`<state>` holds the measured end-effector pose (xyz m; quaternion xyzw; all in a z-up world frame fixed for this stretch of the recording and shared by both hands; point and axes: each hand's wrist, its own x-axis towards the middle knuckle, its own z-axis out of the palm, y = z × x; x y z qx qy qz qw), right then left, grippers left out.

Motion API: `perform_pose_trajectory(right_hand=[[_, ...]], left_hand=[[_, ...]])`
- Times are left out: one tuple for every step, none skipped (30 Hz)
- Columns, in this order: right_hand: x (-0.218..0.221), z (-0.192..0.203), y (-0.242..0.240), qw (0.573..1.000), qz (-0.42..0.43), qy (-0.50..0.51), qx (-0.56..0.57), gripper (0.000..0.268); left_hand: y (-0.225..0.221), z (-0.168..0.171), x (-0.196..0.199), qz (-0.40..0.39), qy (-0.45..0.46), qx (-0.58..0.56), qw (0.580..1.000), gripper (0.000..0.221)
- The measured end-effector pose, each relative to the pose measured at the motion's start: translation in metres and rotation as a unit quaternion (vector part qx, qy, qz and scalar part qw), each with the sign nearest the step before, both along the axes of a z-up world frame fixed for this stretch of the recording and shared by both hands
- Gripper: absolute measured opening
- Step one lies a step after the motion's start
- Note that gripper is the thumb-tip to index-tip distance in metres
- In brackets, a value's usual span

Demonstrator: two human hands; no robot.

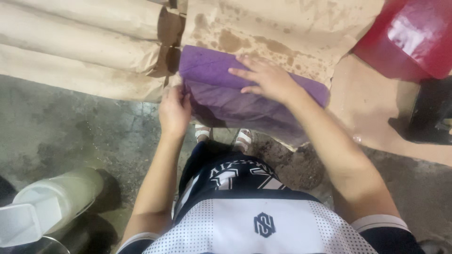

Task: The person unwraps a purple ube roll, sprinkles white powder onto it, and then uses a knife to cut the roll into slices before placing it into a plastic container.

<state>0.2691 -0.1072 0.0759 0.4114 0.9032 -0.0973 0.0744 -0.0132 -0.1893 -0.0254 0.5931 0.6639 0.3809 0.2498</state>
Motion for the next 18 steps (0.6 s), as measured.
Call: perform_pose_trajectory(right_hand=[[0.002, 0.005, 0.007, 0.997, -0.039, 0.019, -0.062, 0.067], [0.004, 0.008, 0.010, 0.997, -0.036, 0.018, -0.064, 0.067], [0.005, 0.011, 0.014, 0.993, -0.055, 0.037, -0.095, 0.067], [0.006, 0.014, 0.020, 0.988, -0.072, 0.056, -0.125, 0.066], [0.008, 0.016, 0.026, 0.988, -0.069, 0.054, -0.125, 0.066], [0.010, 0.018, 0.030, 0.981, -0.096, 0.069, -0.152, 0.065], [0.012, 0.018, 0.033, 0.973, -0.124, 0.084, -0.178, 0.065], [0.015, 0.020, 0.037, 0.973, -0.123, 0.083, -0.177, 0.065], [0.020, 0.021, 0.041, 0.970, -0.144, 0.093, -0.170, 0.065], [0.024, 0.021, 0.044, 0.967, -0.164, 0.104, -0.165, 0.065], [0.026, 0.018, 0.044, 0.967, -0.164, 0.103, -0.165, 0.065], [0.027, 0.015, 0.044, 0.981, -0.127, 0.103, -0.105, 0.061], [0.027, 0.012, 0.044, 0.990, -0.090, 0.102, -0.045, 0.057], [0.026, 0.009, 0.041, 0.990, -0.089, 0.102, -0.044, 0.057], [0.025, 0.007, 0.036, 0.999, -0.015, 0.044, 0.021, 0.061], [0.023, 0.006, 0.032, 0.994, 0.060, -0.013, 0.085, 0.066], [0.022, 0.007, 0.031, 0.994, 0.062, -0.014, 0.086, 0.066], [0.022, 0.009, 0.030, 0.995, 0.057, -0.022, 0.083, 0.072]], left_hand=[[0.000, 0.000, -0.001, 0.003, 0.012, 0.016, 1.000, 0.022], [-0.004, 0.000, -0.002, 0.006, 0.023, 0.028, 0.999, 0.012], [-0.008, 0.001, -0.004, 0.009, 0.023, 0.027, 0.999, 0.012], [-0.010, 0.003, -0.006, -0.002, 0.023, 0.012, 1.000, 0.011], [-0.013, 0.006, -0.009, -0.014, 0.023, -0.003, 1.000, 0.010], [-0.017, 0.008, -0.011, -0.011, 0.022, -0.003, 1.000, 0.010], [-0.022, 0.011, -0.013, -0.039, 0.032, 0.036, 0.998, 0.009], [-0.024, 0.014, -0.014, -0.068, 0.042, 0.078, 0.994, 0.008], [-0.026, 0.016, -0.014, -0.067, 0.040, 0.079, 0.994, 0.008], [-0.029, 0.018, -0.015, -0.084, 0.032, 0.135, 0.987, 0.010], [-0.031, 0.019, -0.014, -0.100, 0.024, 0.190, 0.976, 0.012], [-0.031, 0.019, -0.011, -0.099, 0.024, 0.191, 0.976, 0.012], [-0.031, 0.018, -0.008, -0.077, -0.073, 0.036, 0.994, 0.014], [-0.031, 0.017, -0.005, -0.055, -0.168, -0.120, 0.977, 0.017], [-0.030, 0.016, -0.003, -0.054, -0.168, -0.119, 0.977, 0.017], [-0.029, 0.015, 0.000, -0.041, -0.150, -0.053, 0.986, 0.017], [-0.027, 0.015, 0.002, -0.029, -0.130, 0.012, 0.991, 0.017], [-0.025, 0.015, 0.003, -0.028, -0.130, 0.011, 0.991, 0.017]])
